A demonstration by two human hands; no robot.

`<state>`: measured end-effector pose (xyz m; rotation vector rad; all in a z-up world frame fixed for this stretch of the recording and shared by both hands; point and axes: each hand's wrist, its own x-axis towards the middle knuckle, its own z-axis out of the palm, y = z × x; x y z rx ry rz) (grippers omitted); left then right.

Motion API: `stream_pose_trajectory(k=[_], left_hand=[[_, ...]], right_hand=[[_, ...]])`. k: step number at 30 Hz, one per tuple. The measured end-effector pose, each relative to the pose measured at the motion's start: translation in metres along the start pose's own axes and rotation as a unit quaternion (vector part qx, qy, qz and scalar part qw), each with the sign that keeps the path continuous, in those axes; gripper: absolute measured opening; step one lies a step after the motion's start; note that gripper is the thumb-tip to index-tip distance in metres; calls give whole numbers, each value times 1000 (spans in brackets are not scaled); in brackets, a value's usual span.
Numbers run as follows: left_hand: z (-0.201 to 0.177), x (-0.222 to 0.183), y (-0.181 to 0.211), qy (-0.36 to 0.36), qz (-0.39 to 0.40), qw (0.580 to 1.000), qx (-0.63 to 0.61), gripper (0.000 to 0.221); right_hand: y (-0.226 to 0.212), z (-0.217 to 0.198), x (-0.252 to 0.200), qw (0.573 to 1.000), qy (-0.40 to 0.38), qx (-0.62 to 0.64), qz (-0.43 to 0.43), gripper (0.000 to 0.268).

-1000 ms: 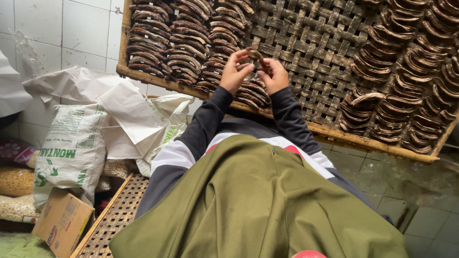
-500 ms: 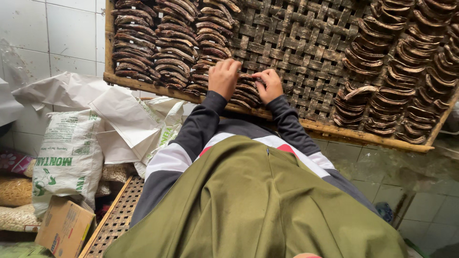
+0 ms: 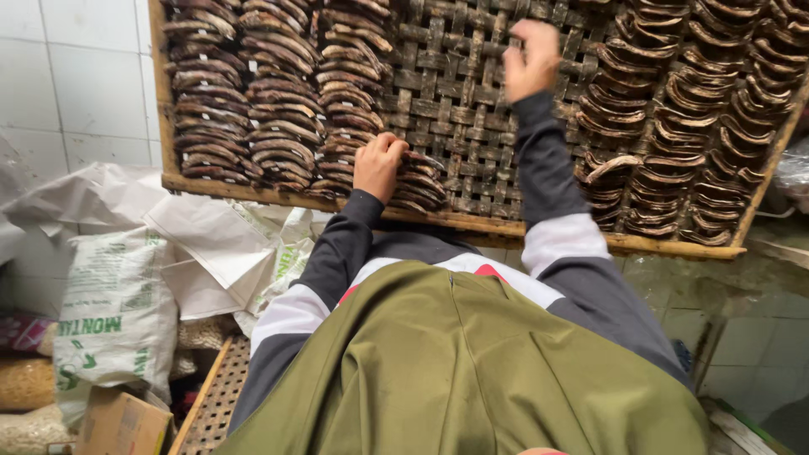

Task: The person sorts and arranges dried banana slices on woven bamboo trays by hand.

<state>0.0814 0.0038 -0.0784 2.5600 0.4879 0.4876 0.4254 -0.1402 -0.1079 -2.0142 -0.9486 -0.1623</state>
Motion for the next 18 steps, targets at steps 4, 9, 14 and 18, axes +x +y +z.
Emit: stream_pose_trajectory(k=[4,9,14,18], left_hand=[[-4,9,2,-39,-7,999,11,18],[-7,14,-6,-85,4,995,49,21],[0,11,-15,-74,36,996,41,24],[-3,13,-16,-103,33,994,24,22]], right_hand=[[91,-37,83,950,-38,-265,-159,90],[107,-60,127,919,-223,-319,-55,77],[91,-73,162,885,-299,-356,-41,60],[85,-75,161,874,-310,-365,-78,20]])
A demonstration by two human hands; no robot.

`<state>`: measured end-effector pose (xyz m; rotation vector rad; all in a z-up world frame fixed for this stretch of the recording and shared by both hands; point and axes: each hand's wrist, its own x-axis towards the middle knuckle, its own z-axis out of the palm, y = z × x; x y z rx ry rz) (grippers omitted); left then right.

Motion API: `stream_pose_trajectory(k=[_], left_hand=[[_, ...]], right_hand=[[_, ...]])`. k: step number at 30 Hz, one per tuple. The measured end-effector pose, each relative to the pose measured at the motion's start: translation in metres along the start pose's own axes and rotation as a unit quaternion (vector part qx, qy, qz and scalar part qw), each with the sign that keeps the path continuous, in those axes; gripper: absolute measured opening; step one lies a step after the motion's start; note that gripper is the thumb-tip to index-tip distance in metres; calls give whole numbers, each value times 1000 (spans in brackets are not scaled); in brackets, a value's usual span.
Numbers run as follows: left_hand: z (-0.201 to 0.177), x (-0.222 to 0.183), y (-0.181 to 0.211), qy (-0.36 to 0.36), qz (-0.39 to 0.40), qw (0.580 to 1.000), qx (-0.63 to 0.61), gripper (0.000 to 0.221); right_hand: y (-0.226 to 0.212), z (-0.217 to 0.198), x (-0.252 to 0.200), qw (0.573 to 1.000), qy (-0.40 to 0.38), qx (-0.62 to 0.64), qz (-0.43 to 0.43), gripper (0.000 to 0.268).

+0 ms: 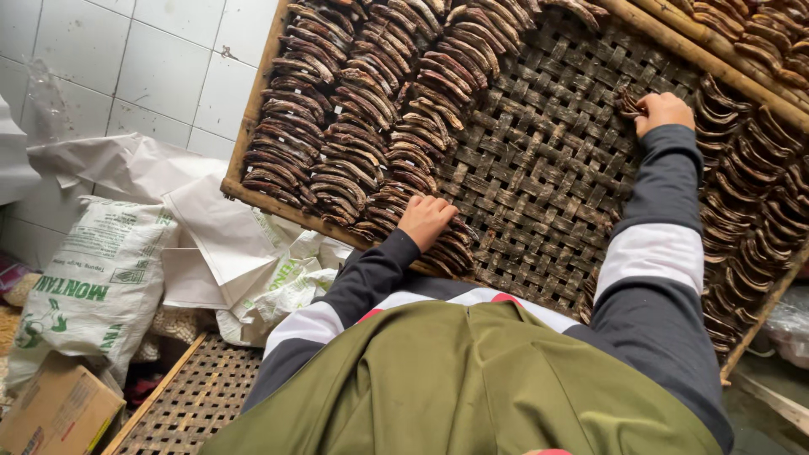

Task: The person sorts and arranges dried banana slices on woven bamboo trays by hand.

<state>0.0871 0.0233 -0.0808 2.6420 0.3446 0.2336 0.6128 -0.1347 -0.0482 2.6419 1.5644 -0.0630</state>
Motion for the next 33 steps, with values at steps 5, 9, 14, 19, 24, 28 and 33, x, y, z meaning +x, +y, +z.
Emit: stream_pose_trajectory(k=[5,9,14,19,24,28,33], left_hand=[[-13,-5,11,59,33,995,-71,29],[-29,-7,17,52,39,994,-87,27],[-44,-4,20,76,26,991,-103,35],[-49,-13,11,62,9,990,-128,34],[-59,-17,18,92,6,988,-127,33],[-71,-10,20,139,-17,961,-238,35],[-52,17,0,145,-108,939,-294,31]], right_hand=[[-13,17,-5,988,64,-142,-10,22],[-22,27,-3,987,118,-80,77,21],[-31,24,-2,984,124,-84,97,24],[-27,29,2,984,71,-138,83,29],[-23,19,12,917,334,95,195,21],[-52,-3,-14,843,225,481,92,9],[-196,-1,-97,848,-73,525,8,28]])
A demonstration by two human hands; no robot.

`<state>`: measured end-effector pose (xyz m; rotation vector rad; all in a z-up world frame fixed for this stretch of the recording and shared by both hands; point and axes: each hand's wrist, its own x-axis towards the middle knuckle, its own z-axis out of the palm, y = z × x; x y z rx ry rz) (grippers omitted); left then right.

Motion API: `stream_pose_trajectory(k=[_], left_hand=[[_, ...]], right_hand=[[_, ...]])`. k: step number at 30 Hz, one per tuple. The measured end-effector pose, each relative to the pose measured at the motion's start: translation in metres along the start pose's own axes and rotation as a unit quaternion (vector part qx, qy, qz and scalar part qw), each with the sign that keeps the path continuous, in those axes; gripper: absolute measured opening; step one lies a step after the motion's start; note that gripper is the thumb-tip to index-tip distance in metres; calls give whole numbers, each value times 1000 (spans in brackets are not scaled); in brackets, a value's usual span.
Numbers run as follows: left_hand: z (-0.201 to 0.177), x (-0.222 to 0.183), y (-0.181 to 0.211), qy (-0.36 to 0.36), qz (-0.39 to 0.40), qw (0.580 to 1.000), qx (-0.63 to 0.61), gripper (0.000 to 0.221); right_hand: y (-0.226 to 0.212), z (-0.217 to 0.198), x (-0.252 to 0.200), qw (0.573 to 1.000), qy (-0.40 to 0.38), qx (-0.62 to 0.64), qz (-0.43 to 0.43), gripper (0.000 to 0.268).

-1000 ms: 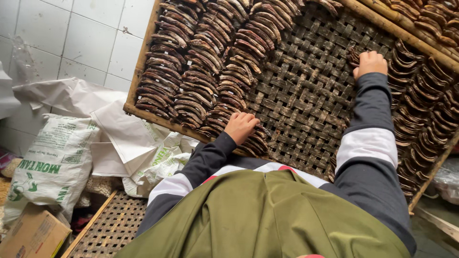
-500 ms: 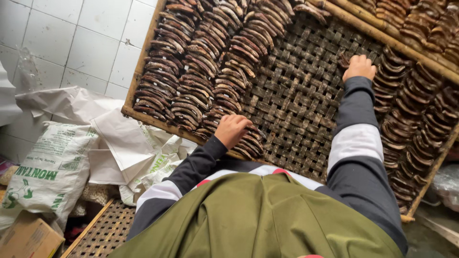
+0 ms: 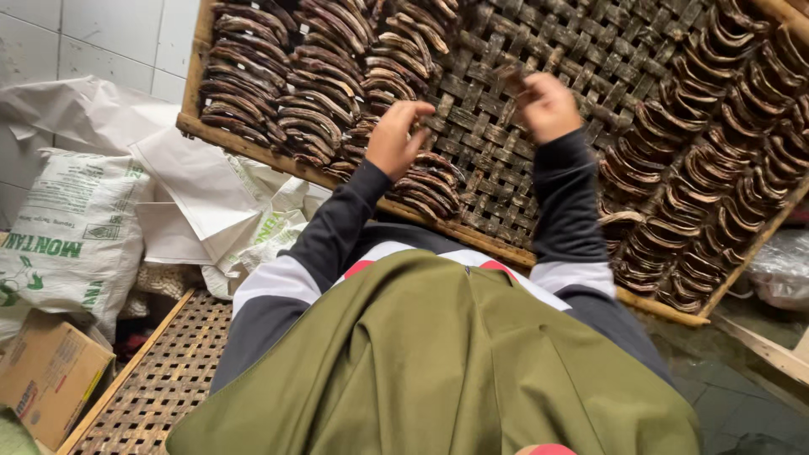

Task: The person sorts and arranges dried banana slices on woven bamboo trays by hand.

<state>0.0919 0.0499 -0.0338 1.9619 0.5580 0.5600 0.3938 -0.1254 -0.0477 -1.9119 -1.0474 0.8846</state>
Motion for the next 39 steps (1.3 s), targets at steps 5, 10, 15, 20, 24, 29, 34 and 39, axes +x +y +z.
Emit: stream_pose_trajectory(k=[5,10,15,20,24,29,34,39], left_hand=[[3,13,-7,-4,14,997,79,35],[11,-4,-10,-46,43,984,166,47],[32,-22,-33,-65,48,969,233,53],[43,-25,-52,-47,74,945,314,36],[37,-23,-43,-54,57,949,305,32],[37,-21,-25,-13,71,951,299,45],[51,-18,-28,-39,114,934,338,38],[57,-10,-31,-99,174,917,344,33]], right_hand=[[-21,104,-32,973,-20,203,108,22],[-10,144,-43,998,57,34,21,24],[-20,141,-45,987,63,-143,23,25],[-25,135,-44,988,147,-23,-31,27],[-23,139,-37,986,166,-20,-24,19],[-20,147,-30,972,181,-113,-103,11],[-14,149,-39,977,174,-93,-75,12],[-4,150,-53,957,284,-49,-40,9]])
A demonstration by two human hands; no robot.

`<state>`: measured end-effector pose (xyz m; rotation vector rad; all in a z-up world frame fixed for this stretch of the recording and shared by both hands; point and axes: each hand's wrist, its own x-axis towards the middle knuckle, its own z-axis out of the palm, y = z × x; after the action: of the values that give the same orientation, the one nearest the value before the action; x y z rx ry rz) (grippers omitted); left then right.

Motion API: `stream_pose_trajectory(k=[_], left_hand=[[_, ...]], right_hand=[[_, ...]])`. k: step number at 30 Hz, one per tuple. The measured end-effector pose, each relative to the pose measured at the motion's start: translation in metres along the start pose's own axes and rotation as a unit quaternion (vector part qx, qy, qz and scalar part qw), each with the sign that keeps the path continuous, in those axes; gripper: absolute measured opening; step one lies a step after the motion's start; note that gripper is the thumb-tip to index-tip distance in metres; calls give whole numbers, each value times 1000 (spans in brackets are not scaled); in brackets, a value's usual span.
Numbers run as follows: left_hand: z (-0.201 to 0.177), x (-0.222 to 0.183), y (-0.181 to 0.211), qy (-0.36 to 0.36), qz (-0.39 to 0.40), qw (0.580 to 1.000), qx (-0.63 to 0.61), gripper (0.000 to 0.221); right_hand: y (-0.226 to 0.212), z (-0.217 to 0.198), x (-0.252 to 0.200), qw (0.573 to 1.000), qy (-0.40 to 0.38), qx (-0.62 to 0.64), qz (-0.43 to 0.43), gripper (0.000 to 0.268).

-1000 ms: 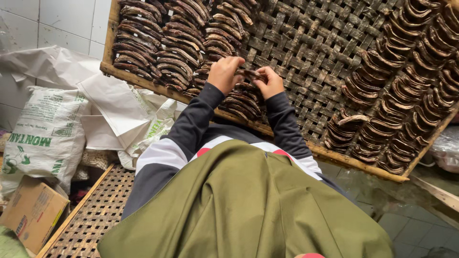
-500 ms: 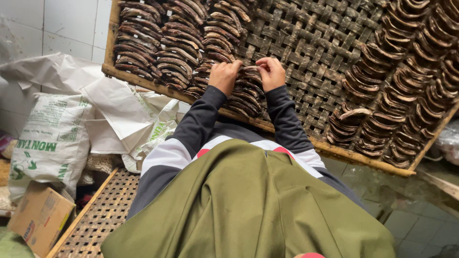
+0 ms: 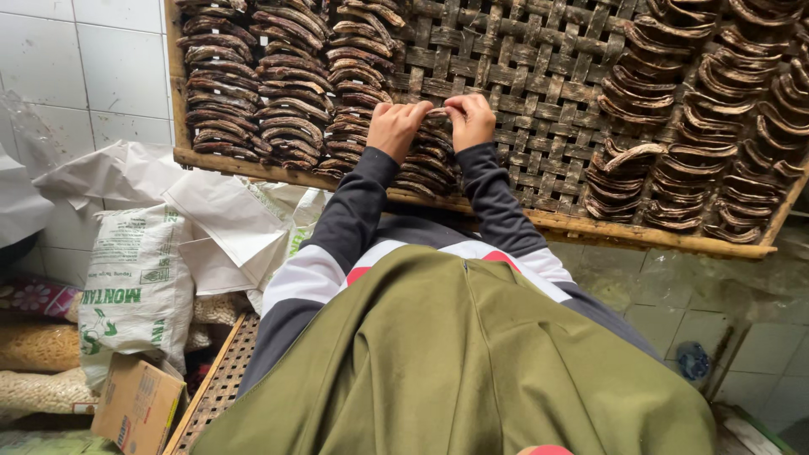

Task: The person sorts and arranges dried banana slices on woven bamboo trays by hand.

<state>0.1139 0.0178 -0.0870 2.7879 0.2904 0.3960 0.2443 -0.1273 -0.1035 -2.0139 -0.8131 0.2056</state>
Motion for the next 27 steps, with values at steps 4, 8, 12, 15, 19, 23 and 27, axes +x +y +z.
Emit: stream_pose_trajectory(k=[4,8,12,15,19,23,27], left_hand=[[-3,-1,-2,9,21,1000,-21,39],[6,-1,-8,13,170,985,-3,29],[16,0,-15,-31,160,986,-22,20],[15,0,-13,-100,116,988,-16,18],[1,-5,-14,-46,96,991,-79,26],[-29,-10,-13,87,-30,983,-162,24],[-62,-26,-15,158,-82,966,-187,22]], right_hand=[[5,5,-4,999,33,-1,31,9],[13,-3,17,991,-87,-89,-55,6],[13,-17,48,958,-258,-89,-84,25],[3,-20,62,961,-121,-187,-162,7],[-4,-26,57,997,4,-30,-74,17],[-5,-3,27,988,-101,-19,-114,11],[-7,13,0,990,-106,-21,-88,14]])
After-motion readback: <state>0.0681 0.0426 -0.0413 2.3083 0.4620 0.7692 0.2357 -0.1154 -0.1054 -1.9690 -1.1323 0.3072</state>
